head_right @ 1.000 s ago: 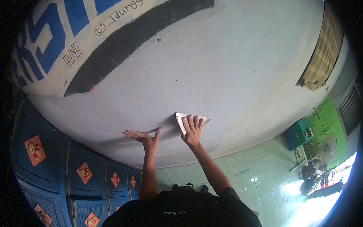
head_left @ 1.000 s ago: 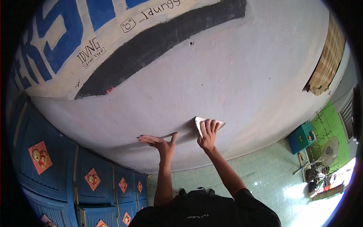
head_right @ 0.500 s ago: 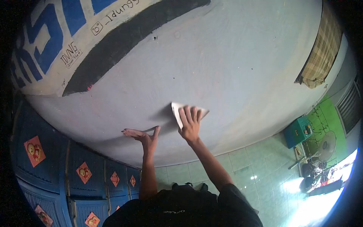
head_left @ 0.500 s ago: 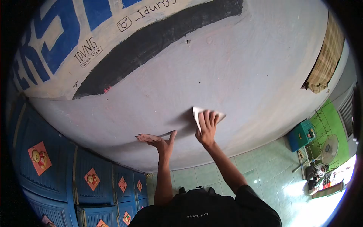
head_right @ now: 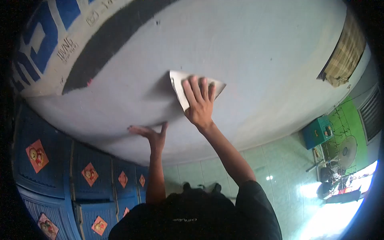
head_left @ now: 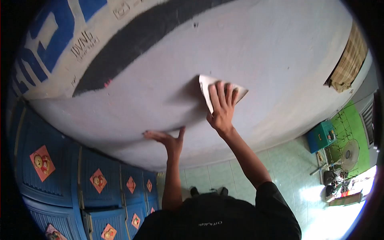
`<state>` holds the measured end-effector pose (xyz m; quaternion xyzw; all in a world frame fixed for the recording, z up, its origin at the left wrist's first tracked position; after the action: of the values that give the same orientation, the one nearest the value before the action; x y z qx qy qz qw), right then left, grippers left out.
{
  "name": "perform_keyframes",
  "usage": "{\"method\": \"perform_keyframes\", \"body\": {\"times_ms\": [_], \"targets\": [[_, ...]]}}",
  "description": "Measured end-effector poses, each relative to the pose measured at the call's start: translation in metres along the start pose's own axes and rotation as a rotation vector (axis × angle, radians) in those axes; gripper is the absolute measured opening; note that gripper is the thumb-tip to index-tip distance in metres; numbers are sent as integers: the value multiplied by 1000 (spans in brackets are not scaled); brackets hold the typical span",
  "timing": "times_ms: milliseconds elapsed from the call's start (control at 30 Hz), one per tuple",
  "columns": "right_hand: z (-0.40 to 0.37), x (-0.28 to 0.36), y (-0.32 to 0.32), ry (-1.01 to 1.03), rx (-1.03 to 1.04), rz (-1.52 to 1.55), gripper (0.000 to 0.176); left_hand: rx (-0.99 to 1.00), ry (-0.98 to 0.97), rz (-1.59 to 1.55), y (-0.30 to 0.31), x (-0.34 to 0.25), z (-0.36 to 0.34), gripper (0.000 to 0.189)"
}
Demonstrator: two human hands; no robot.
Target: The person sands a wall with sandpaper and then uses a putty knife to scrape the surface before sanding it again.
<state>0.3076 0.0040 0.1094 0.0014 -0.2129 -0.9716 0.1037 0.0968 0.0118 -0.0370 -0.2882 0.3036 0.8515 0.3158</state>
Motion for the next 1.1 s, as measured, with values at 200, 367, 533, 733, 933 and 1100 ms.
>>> {"method": "perform_keyframes", "body": {"times_ms": [200, 367, 533, 733, 933, 1100], "targets": [[1, 7, 7, -31, 6, -10, 66, 57, 9, 64, 2, 6, 2, 147], [79, 5, 36, -55, 30, -158, 60, 178, 78, 71, 7, -10, 7, 147], [-29, -1, -17, -4, -107, -39, 68, 155, 90, 12, 6, -6, 6, 148], [-10, 4, 2, -36, -56, 146, 61, 148, 57, 86, 4, -3, 5, 148], [34, 4, 9, -28, -128, 57, 59, 166, 162, 17, 9, -13, 7, 149], [-69, 11, -27, -48, -37, 53, 56, 208, 230, -30, 11, -23, 5, 144]]}}
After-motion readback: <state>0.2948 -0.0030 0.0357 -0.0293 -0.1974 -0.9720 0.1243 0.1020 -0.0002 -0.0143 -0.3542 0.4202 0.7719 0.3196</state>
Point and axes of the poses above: each hand's wrist, its own z-axis towards the middle knuckle, its own y-axis out of the back of the hand, x = y × z, the point moved 1 cm from there along z, towards the middle knuckle, and after that the axes turned 9 degrees about -z, right-handed, at the moved point
